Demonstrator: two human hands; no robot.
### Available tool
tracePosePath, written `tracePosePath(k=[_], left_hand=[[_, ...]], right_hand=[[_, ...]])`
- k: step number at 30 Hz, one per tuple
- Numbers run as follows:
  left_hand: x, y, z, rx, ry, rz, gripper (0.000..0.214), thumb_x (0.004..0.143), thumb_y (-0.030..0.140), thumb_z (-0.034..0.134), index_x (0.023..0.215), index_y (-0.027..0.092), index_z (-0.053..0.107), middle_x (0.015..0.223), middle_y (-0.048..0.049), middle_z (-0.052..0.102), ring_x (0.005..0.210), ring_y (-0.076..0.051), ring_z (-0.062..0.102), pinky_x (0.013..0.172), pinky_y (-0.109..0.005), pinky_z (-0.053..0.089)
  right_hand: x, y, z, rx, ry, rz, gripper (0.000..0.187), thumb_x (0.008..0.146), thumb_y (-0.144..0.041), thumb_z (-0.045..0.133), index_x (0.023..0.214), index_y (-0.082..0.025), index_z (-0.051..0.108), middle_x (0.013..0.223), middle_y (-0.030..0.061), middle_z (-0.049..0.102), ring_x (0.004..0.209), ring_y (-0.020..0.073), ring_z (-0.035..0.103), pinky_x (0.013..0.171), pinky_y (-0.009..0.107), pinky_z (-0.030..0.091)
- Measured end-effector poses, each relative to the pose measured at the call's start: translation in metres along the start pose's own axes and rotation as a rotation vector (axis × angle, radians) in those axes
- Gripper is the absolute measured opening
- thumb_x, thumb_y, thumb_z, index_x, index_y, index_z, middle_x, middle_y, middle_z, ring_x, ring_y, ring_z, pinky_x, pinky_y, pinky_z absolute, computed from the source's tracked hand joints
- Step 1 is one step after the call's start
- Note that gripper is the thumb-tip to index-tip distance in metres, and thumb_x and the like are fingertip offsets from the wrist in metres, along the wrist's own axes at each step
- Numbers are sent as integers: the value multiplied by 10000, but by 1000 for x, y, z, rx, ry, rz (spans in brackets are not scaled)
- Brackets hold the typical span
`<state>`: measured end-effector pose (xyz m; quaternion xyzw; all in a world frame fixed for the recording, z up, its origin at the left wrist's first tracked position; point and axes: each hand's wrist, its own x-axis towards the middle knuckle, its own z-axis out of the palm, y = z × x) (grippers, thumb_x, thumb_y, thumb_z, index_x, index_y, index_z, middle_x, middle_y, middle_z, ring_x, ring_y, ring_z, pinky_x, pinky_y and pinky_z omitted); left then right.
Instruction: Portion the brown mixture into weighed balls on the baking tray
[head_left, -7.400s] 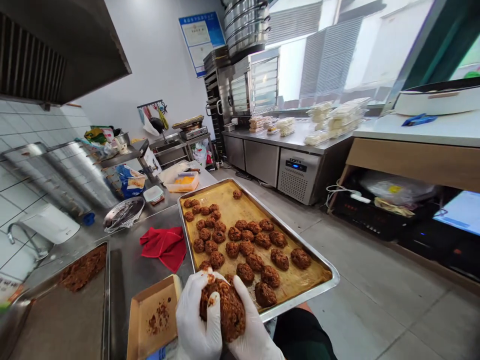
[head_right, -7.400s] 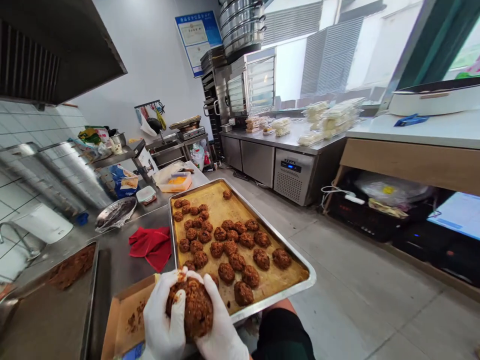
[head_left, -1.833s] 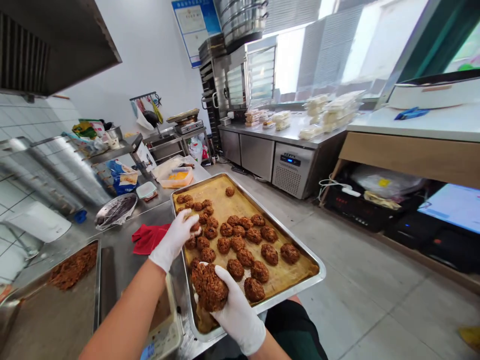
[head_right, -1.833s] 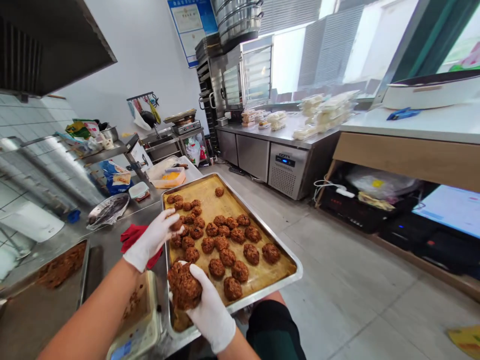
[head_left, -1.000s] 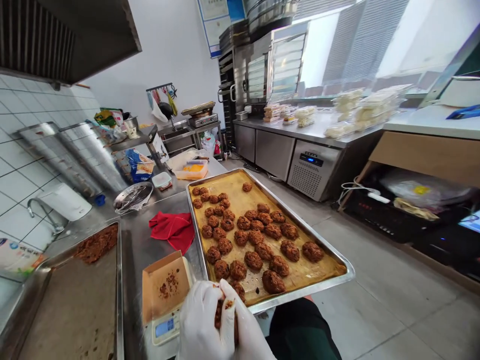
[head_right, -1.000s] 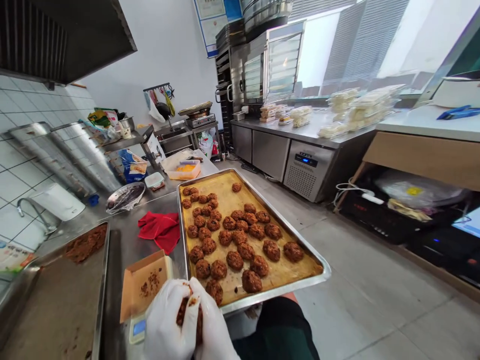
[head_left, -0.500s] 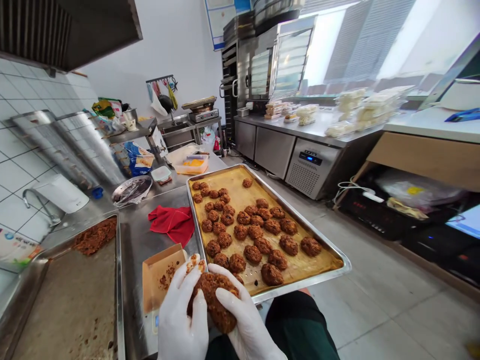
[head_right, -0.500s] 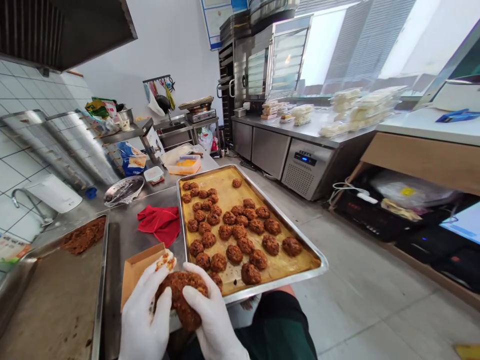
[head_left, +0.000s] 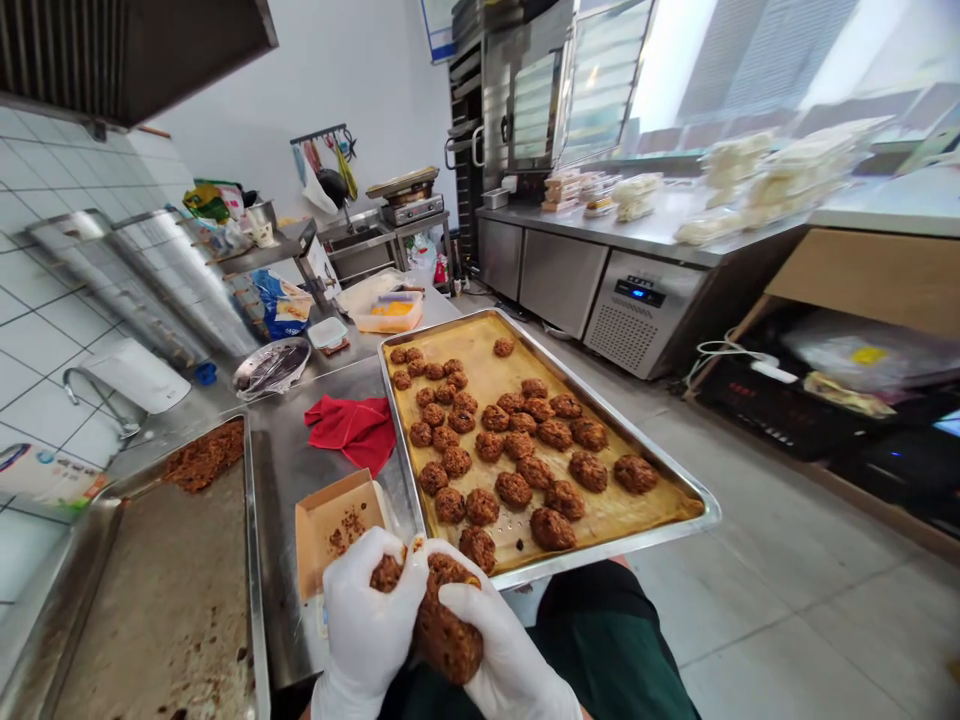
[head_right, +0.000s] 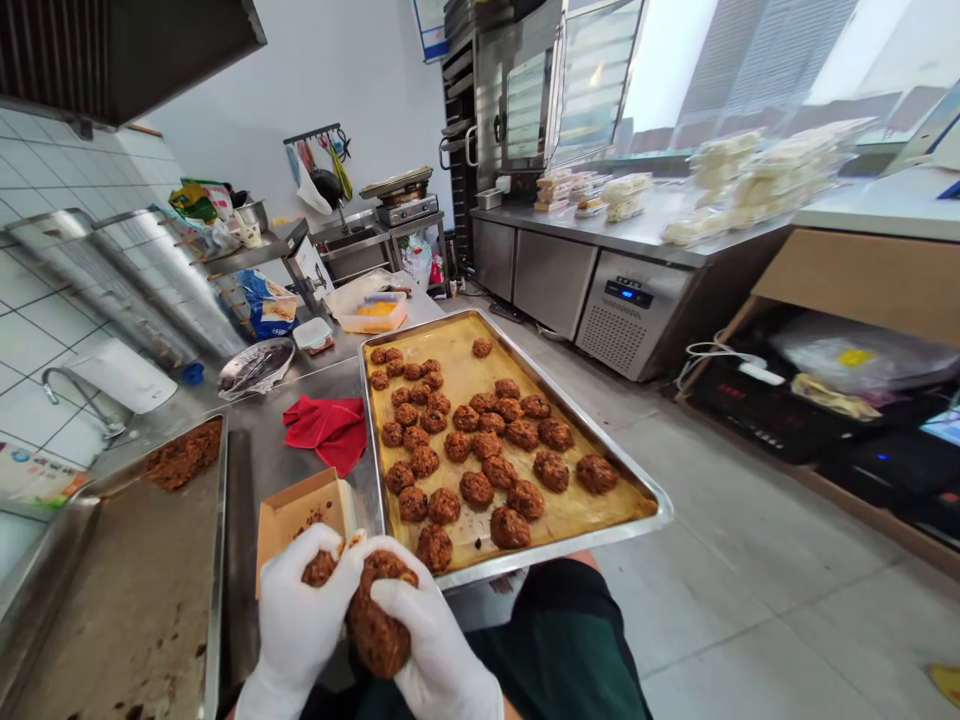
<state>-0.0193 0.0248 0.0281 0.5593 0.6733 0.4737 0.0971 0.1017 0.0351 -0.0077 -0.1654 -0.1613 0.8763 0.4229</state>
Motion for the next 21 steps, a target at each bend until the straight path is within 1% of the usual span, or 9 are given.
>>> tracePosePath(k=[3,4,6,9,12,15,16,18,21], left_hand=[[17,-3,-16,-170,62,-248,324,884,417,611,655,202,532,565,55,488,517,-105,480,517,-210,384],[24,-6,-24,-199,102,-269,297,902,430,577,711,202,567,605,46,526,544,-115,507,535,-216,402],[39,-15,-39,-155,121,-216,239,909,423,554,826,207,615,728,19,604,647,-143,575,614,-236,448],[57,-34,-53,118,-81,-42,155,898,351,559,852,218,623,904,-22,624,846,-191,614,802,-300,476],[66,-54,-50,374,-347,82,120,895,266,526,841,219,623,943,-47,592,917,-220,605,886,-362,469],[72,-70,-53,456,-499,137,210,861,209,536,1038,230,648,1068,-69,599,1028,-241,609,946,-386,468],[75,-73,-58,454,-501,152,278,860,190,522,1110,238,636,1132,-73,597,1080,-241,603,975,-386,459],[80,-76,-76,432,-416,169,341,879,166,469,1180,246,607,1208,-71,590,1135,-230,592,1002,-373,447],[80,-70,-104,401,-227,125,260,918,197,447,1108,252,615,1151,-43,622,1077,-214,610,951,-346,461]], right_hand=[[3,-5,-3,202,-28,93,262,784,-285,677,1032,-201,692,957,64,745,820,218,692,720,334,535],[4,-8,-4,249,-18,95,253,790,-289,670,1027,-200,689,955,61,741,826,213,690,710,318,532],[6,-14,-7,289,7,85,228,794,-269,664,1010,-195,683,947,57,732,837,207,687,711,296,526],[9,-22,-10,287,26,83,218,799,-252,656,1006,-187,673,950,67,728,843,219,684,714,305,529],[10,-22,-11,304,45,104,249,808,-260,653,1045,-184,665,988,79,731,860,228,684,730,319,530],[10,-21,-12,336,59,126,248,822,-260,649,1057,-182,662,1006,84,732,875,221,685,746,315,527],[10,-21,-13,340,57,128,242,825,-259,647,1053,-179,663,998,86,732,879,222,685,749,315,527],[11,-24,-15,338,54,120,245,828,-258,641,1057,-173,664,982,92,735,878,224,688,754,323,533],[16,-34,-19,325,59,96,242,829,-252,628,1060,-192,666,997,83,743,866,216,696,779,336,542]])
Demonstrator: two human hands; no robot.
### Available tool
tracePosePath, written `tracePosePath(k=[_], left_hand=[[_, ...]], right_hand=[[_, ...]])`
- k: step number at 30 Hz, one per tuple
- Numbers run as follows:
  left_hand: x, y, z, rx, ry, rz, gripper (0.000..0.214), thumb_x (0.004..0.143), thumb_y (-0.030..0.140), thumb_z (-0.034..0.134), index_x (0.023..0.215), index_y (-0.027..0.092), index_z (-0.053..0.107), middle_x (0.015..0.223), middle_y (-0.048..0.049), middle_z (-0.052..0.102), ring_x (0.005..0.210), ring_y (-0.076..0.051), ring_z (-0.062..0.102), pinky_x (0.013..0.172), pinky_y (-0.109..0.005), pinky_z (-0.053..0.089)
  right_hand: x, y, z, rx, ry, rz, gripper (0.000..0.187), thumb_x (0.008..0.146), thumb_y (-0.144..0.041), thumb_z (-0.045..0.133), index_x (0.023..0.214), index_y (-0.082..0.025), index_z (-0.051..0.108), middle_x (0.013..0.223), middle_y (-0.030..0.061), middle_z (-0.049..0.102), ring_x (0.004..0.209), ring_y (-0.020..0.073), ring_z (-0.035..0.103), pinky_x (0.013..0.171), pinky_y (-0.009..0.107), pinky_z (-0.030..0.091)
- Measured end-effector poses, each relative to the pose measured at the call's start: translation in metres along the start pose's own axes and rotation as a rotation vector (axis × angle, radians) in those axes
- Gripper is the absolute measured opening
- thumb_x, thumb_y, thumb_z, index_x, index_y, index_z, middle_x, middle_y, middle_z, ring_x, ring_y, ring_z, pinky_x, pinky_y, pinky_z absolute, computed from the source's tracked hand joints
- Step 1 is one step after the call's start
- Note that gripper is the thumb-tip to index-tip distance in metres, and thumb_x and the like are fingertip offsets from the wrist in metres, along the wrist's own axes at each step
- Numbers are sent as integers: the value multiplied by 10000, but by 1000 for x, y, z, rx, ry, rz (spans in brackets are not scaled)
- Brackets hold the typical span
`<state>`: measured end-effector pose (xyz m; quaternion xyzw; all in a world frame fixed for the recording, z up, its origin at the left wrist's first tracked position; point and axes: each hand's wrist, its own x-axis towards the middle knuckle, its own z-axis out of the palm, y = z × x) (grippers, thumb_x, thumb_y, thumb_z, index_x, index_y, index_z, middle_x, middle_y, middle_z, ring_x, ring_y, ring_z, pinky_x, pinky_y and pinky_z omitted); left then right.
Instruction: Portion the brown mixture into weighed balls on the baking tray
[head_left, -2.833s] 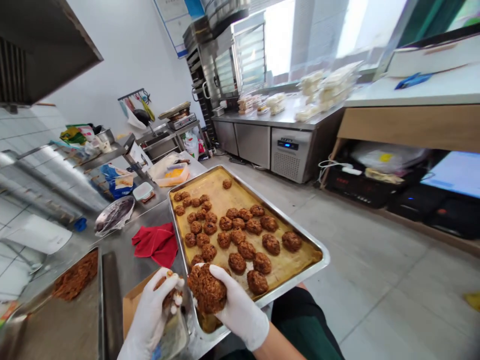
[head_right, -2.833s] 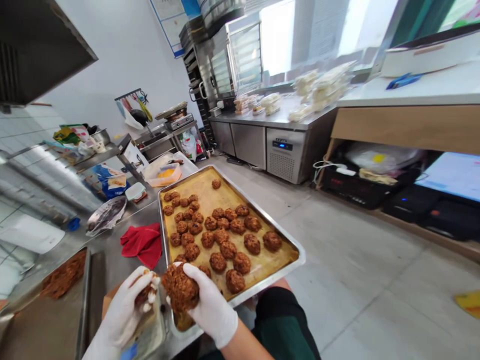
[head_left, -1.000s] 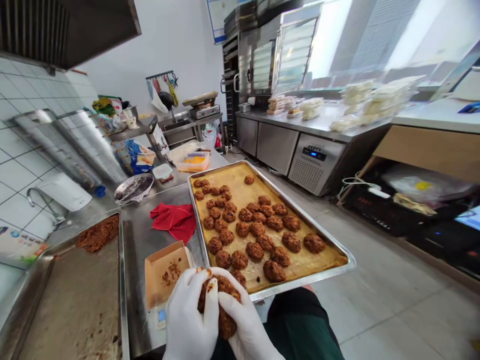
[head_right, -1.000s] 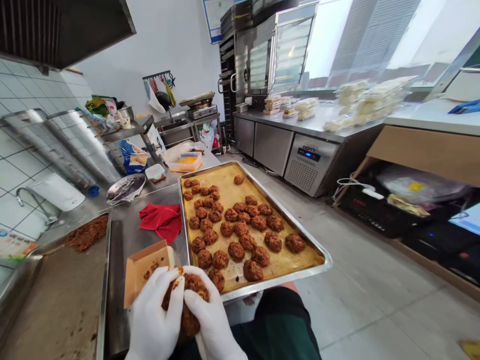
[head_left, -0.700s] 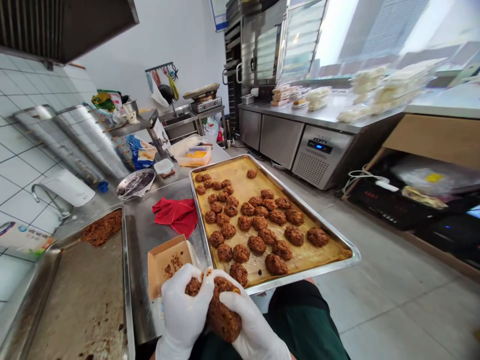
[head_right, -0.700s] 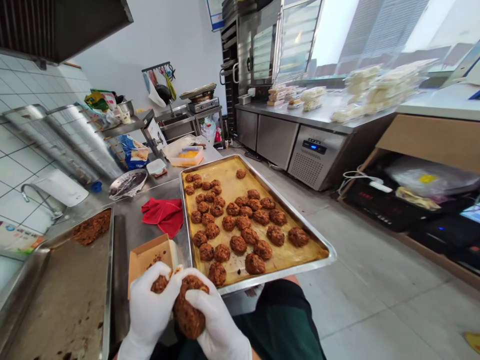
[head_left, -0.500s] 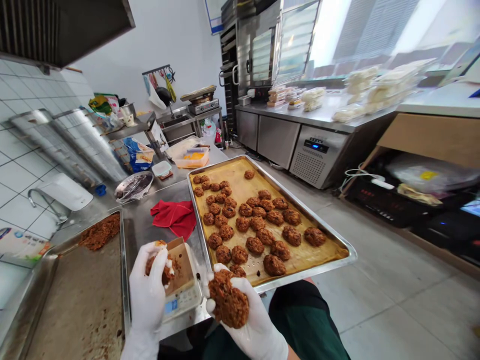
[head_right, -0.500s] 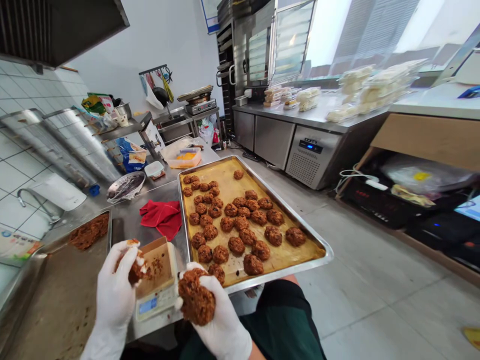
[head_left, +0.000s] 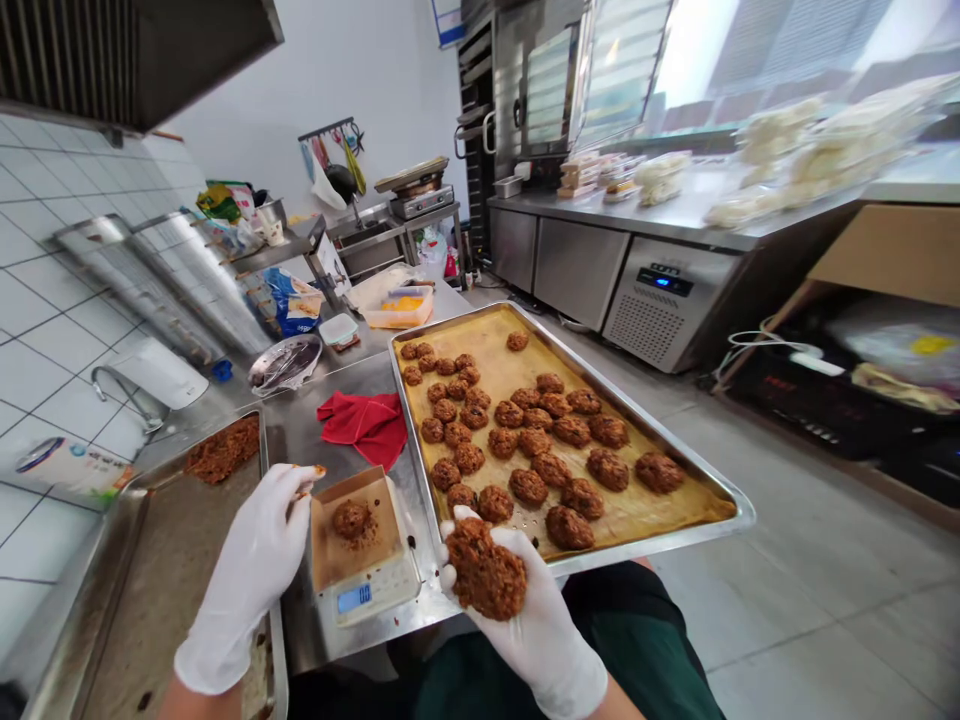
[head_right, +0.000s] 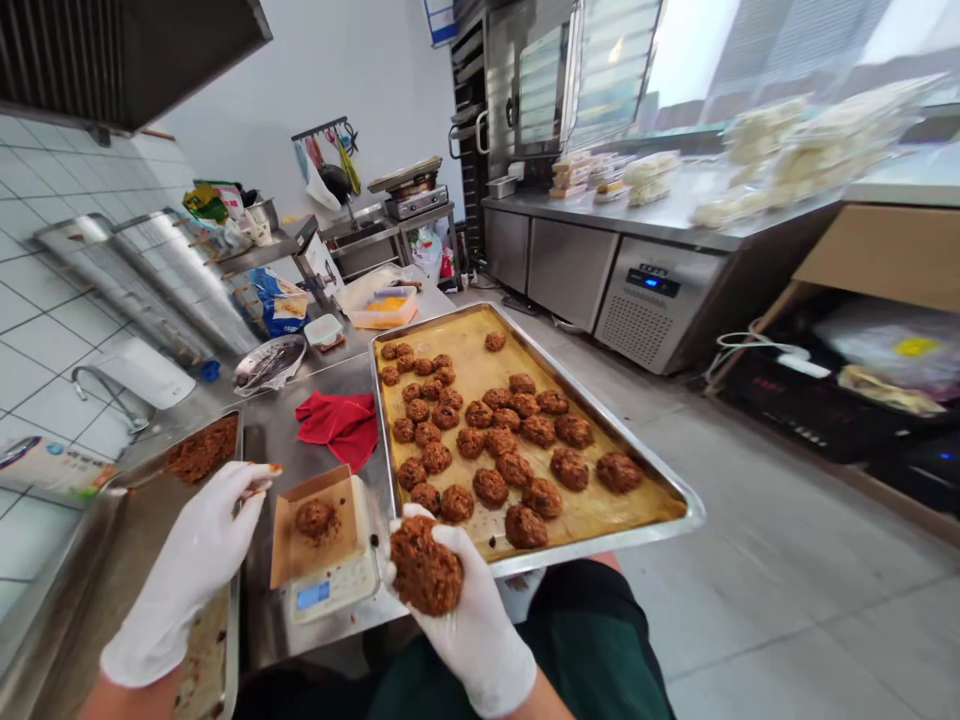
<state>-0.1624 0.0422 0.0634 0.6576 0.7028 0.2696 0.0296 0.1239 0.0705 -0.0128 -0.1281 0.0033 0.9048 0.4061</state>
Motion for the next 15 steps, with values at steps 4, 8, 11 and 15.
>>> tracePosePath(k=[4,8,11,15], left_hand=[[-18,19,-9,-88,75,-57,151,928,236,506,1013,263,628,1072,-8,648,1007,-193,622,881,-306,468],[-29,38,6,-203,34,8,163,944,218,492,1004,246,640,1059,-26,648,1005,-186,623,895,-300,469],[-30,39,11,-222,110,-15,161,945,215,499,998,232,650,1037,-32,654,987,-185,625,895,-302,468],[-28,37,9,-233,108,-42,168,945,210,492,971,220,657,1025,-33,660,979,-185,626,885,-300,472]], right_hand=[[13,-20,5,-112,-23,-12,288,849,-277,599,1126,-224,655,1092,75,748,930,243,712,861,389,543],[30,-30,12,-278,-44,-43,398,860,-322,587,1224,-169,629,1139,122,748,1017,274,703,976,442,508],[37,-29,13,-333,-6,-27,419,870,-329,589,1246,-147,622,1110,118,757,1032,262,700,1004,442,495],[40,-25,8,-400,41,-9,418,908,-314,578,1288,-144,604,1106,122,757,1046,245,696,996,442,499]])
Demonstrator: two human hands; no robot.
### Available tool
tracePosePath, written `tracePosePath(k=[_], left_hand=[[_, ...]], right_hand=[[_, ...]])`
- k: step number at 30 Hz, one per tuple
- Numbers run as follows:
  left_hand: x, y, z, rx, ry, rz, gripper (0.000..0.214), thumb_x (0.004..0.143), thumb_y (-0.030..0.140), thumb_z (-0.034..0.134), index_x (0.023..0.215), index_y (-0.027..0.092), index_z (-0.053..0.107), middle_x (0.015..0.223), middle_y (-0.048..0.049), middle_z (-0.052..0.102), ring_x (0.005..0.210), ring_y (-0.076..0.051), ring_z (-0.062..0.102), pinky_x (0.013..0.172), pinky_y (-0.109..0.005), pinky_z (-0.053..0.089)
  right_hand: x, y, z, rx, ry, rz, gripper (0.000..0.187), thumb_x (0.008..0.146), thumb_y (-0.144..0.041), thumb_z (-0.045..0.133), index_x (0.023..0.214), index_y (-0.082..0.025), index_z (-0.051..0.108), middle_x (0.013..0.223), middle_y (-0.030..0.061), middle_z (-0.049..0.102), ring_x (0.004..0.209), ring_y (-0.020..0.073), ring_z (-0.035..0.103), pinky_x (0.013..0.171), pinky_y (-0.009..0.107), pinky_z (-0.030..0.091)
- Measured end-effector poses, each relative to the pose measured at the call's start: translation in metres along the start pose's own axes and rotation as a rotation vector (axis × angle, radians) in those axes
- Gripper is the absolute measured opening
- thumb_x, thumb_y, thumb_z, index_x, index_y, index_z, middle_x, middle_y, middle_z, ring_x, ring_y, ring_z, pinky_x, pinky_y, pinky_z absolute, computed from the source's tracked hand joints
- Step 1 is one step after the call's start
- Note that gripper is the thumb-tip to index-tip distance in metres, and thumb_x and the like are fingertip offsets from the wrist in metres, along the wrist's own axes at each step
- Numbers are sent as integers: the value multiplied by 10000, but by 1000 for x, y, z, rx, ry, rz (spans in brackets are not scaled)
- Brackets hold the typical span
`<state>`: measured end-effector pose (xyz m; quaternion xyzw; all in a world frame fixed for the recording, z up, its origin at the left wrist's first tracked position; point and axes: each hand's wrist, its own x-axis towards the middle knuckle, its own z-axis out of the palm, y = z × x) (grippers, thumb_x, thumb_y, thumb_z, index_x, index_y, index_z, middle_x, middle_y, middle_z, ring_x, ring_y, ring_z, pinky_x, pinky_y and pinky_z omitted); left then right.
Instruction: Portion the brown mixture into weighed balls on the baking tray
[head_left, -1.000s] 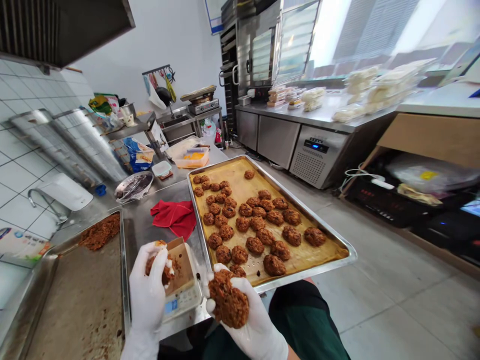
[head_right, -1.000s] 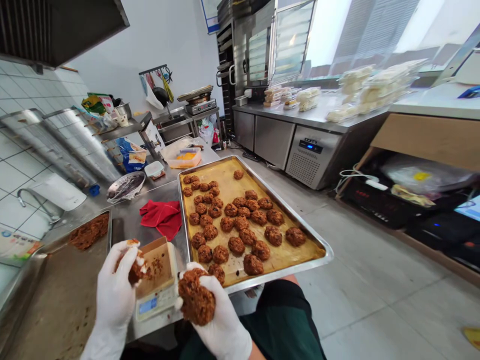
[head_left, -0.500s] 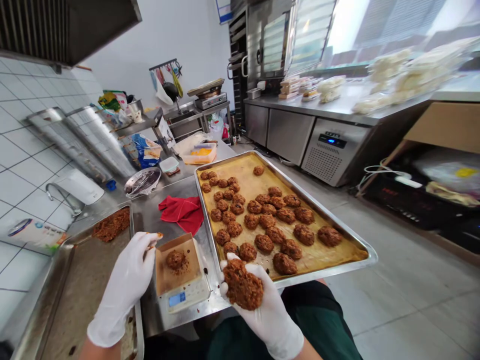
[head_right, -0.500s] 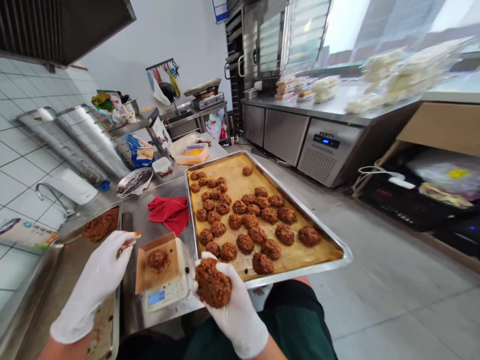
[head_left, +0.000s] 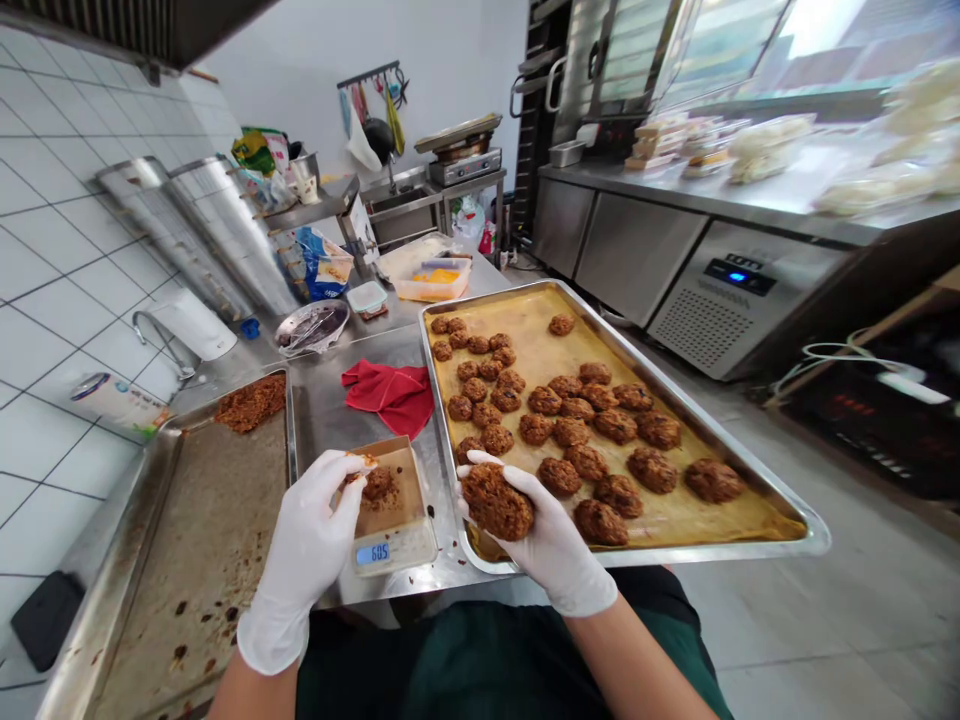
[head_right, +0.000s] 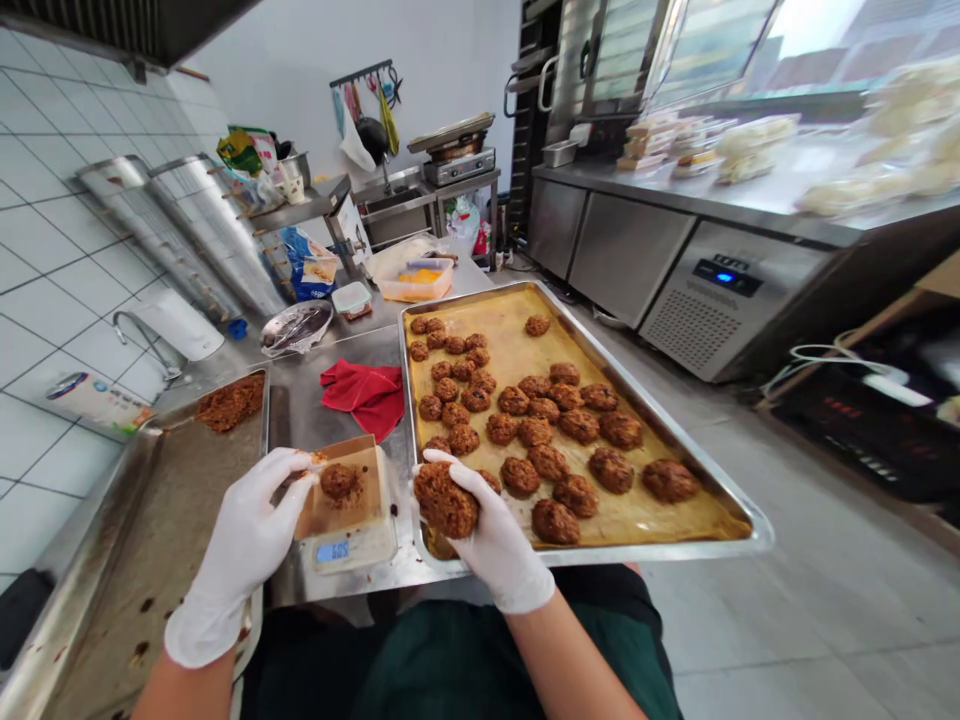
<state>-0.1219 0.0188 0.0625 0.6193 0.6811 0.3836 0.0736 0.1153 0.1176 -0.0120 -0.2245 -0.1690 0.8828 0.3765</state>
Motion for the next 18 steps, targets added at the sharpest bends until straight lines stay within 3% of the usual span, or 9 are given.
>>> tracePosePath(k=[5,9,12,16,18], left_hand=[[8,-5,6,9,-109,24,200,955,206,454,1016,226,644,1078,-46,644,1018,-191,616,919,-307,466],[17,-31,27,133,-245,-74,248,904,213,512,1120,217,634,1132,-91,609,1110,-262,569,1027,-410,403],[20,-51,47,115,-318,-139,284,788,193,632,1069,189,669,1095,-116,605,1116,-315,553,1057,-484,363],[28,-66,55,-16,-371,-222,263,757,184,638,1014,200,691,1079,-96,640,1063,-266,594,1019,-426,409],[36,-70,50,-120,-408,-305,245,783,230,623,1016,198,692,999,-77,682,914,-221,642,884,-366,488]], right_hand=[[1,2,-5,-12,-18,26,418,895,-310,612,1284,-155,615,1115,123,755,991,239,714,943,413,527],[0,1,-6,-19,-49,35,410,914,-322,579,1287,-155,609,1113,123,754,928,228,724,908,407,536],[-1,0,-4,-21,-19,25,403,920,-318,563,1283,-150,611,1093,121,760,926,230,725,895,404,542],[-2,-1,-1,-6,-4,13,406,917,-323,570,1277,-142,619,1075,116,762,957,229,719,915,399,536],[-2,-1,-2,13,-18,3,409,912,-325,582,1276,-143,621,1084,117,760,971,230,716,907,391,538]])
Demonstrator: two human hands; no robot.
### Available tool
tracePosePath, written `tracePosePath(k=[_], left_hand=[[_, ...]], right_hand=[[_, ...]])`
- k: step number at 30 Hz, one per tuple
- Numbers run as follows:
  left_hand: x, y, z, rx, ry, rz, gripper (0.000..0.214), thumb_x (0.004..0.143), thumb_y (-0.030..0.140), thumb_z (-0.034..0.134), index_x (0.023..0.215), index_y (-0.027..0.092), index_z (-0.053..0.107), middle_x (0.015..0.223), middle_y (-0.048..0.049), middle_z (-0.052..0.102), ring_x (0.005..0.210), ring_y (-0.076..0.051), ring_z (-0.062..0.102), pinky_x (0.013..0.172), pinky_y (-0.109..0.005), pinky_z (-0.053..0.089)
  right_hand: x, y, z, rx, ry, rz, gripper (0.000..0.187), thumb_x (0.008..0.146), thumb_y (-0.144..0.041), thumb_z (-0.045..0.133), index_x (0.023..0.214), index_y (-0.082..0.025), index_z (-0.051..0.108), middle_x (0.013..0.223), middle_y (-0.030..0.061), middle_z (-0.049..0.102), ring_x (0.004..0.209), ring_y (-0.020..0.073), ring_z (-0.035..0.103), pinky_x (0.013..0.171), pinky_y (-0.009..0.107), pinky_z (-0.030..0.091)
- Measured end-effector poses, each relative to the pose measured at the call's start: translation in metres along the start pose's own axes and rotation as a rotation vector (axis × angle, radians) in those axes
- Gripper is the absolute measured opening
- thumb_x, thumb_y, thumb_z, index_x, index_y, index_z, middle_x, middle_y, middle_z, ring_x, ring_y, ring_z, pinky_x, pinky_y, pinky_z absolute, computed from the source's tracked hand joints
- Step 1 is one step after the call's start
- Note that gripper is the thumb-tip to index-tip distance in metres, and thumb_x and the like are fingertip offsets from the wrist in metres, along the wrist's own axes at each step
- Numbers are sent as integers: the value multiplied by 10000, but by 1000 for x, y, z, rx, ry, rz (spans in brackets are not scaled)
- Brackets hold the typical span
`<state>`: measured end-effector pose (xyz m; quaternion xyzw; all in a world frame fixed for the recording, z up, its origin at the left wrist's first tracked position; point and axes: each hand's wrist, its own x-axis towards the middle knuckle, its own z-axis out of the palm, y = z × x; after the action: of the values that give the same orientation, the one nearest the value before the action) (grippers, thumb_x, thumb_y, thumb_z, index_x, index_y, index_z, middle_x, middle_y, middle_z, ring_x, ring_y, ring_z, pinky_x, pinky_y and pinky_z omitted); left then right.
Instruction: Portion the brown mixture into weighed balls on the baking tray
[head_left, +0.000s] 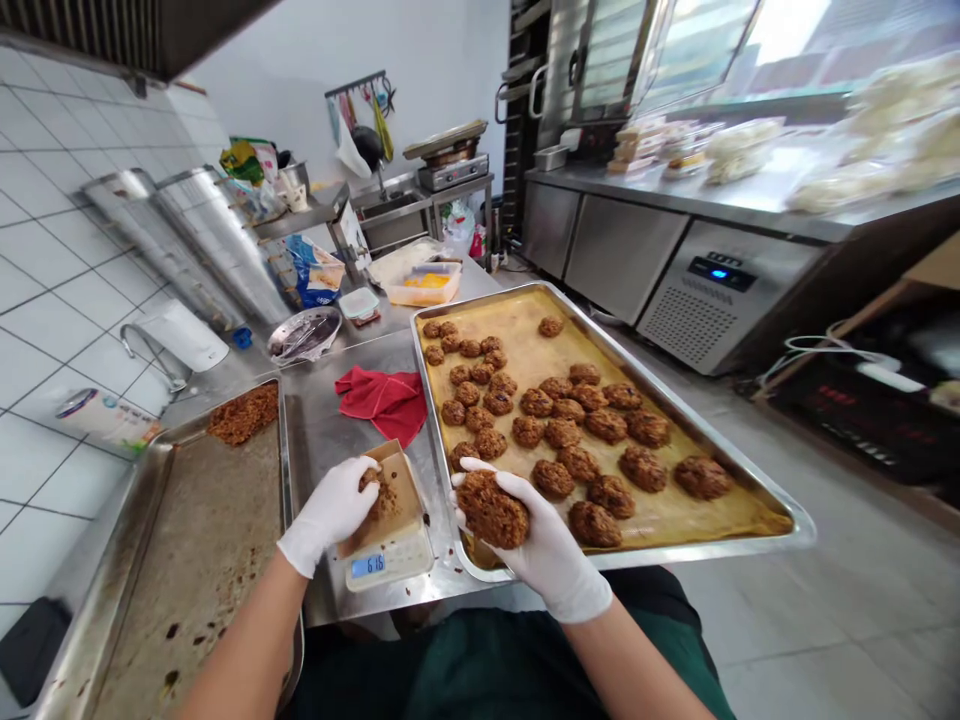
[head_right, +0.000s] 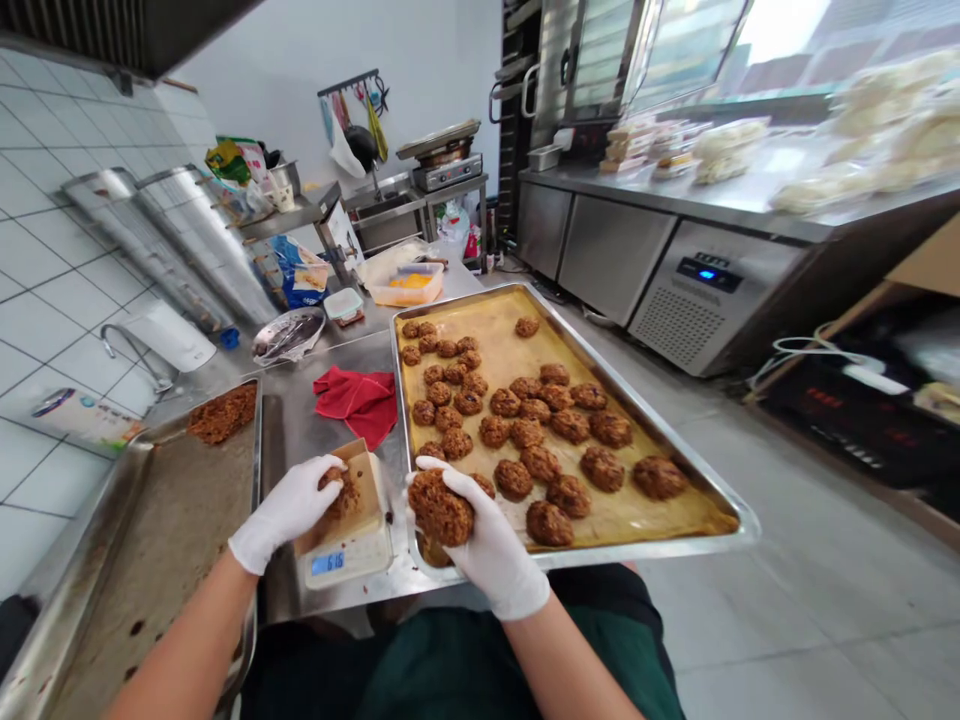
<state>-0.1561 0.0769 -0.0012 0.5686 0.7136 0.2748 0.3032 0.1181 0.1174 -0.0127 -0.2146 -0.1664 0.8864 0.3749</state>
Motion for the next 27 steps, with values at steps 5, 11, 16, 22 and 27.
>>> tracePosePath(k=[5,11,16,22,27], left_hand=[[3,10,-17,-336,-42,-105,348,859,476,557,967,165,670,897,-65,722,639,-141,627,520,-225,442],[-22,18,10,-730,213,-112,377,722,492,739,945,203,643,772,-15,676,645,-159,649,533,-257,507],[-18,51,37,-990,90,-127,396,703,321,791,1054,218,640,1127,-72,706,850,-197,702,724,-323,577],[53,135,74,-709,-99,-88,316,700,356,793,752,169,543,629,45,544,446,-32,402,376,-148,195],[130,207,76,-634,-99,25,390,725,500,764,812,171,576,688,0,597,523,-83,531,489,-199,411]], right_hand=[[-1,0,-1,19,16,-29,370,885,-321,622,1234,-202,648,1074,90,763,980,243,712,897,419,543],[-5,-3,0,81,3,-40,332,865,-348,640,1134,-157,678,958,85,761,837,213,714,770,343,535],[-4,-3,-4,143,10,-59,276,842,-336,657,1065,-174,683,921,58,752,803,198,702,770,348,523],[-9,-4,-6,193,-4,-89,302,833,-368,684,1070,-180,679,909,67,757,807,204,704,745,332,509],[-10,-5,-8,218,-17,-119,294,843,-374,684,1073,-191,677,934,62,762,849,206,714,792,349,507]])
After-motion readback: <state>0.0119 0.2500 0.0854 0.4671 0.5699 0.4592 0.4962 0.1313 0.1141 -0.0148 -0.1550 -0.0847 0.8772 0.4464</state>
